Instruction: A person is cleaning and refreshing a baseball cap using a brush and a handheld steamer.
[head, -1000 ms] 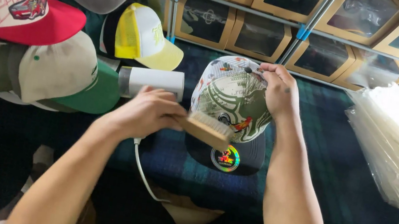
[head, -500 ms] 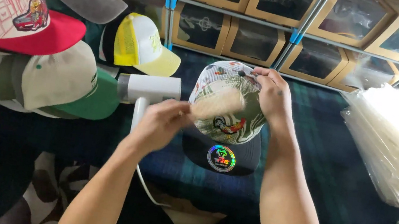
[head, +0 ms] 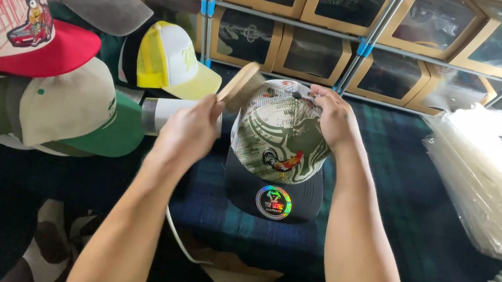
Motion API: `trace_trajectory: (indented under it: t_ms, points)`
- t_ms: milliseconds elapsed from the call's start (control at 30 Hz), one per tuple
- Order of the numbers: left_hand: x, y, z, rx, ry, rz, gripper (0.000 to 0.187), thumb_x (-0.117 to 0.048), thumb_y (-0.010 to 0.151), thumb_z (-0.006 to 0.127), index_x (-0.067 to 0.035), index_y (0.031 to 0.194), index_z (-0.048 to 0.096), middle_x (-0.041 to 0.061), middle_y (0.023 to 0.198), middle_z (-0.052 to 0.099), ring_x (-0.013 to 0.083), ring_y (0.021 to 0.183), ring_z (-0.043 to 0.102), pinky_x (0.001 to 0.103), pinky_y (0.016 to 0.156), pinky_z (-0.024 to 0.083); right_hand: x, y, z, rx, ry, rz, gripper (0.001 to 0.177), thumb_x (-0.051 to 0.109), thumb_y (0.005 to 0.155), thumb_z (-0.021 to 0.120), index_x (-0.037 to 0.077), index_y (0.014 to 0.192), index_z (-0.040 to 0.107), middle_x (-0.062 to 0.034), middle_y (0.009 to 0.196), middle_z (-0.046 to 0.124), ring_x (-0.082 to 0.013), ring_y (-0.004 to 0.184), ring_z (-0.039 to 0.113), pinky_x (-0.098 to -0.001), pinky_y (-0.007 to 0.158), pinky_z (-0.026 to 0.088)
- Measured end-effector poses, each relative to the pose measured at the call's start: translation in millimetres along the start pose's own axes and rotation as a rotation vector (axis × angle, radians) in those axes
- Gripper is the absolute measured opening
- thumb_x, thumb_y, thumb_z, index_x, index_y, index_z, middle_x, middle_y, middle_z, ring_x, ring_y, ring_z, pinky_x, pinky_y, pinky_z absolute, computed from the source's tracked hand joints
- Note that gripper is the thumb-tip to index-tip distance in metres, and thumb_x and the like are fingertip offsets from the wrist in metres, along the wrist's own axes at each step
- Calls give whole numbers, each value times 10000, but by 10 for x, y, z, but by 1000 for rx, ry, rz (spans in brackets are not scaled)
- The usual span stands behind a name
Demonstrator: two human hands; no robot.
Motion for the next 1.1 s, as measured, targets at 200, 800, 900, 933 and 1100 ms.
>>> trace_trajectory:
  t_ms: [200,800,900,933,1100]
  points:
    - [-475,-593,49,-122,-136,165,446,-364,1075,359,-151,1416,554,241,1142,713,466,993,713,569,801,586,-377,166,61,-36,-306,-613,322,7,991,476,-110,1179,710,-302,1283,675,-456,1225,610,-531,1079,476]
    - [189,-828,614,53,-187,-202,341,-292,1051,334,-185,1373,360,323,921,716,533,932,706,629,753,582,102,-151,13,-36,-26,-92,400,268,960,470,258,1255,741,-42,1295,703,-275,1275,594,-392,1099,452]
    - [-77,-852,317,-143,-201,-92,399,-180,1039,384,-145,1432,443,352,958,707,555,852,697,614,644,582,317,-265,-10,-4,3,-3,425,299,945,471,289,1284,727,-58,1306,692,-290,1306,571,-410,1126,437]
    - [-161,-792,322,-317,-86,155,414,-149,1024,449,-136,1435,502,282,1057,720,459,884,719,521,654,599,390,-359,-19,6,3,9,434,298,938,470,285,1287,727,-65,1299,697,-301,1299,578,-421,1116,443]
    - [-497,-258,63,-216,86,266,440,-259,1063,417,-202,1493,490,259,1039,707,506,834,703,597,678,578,489,-430,-27,35,36,0,500,337,900,458,223,1312,716,-136,1279,703,-342,1271,600,-454,1099,444]
Point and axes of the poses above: each hand's wrist, its own y-axis towards the middle knuckle, its own z-axis out of the palm, x = y × z, the point moved 1 cm from there along y, towards the middle knuckle
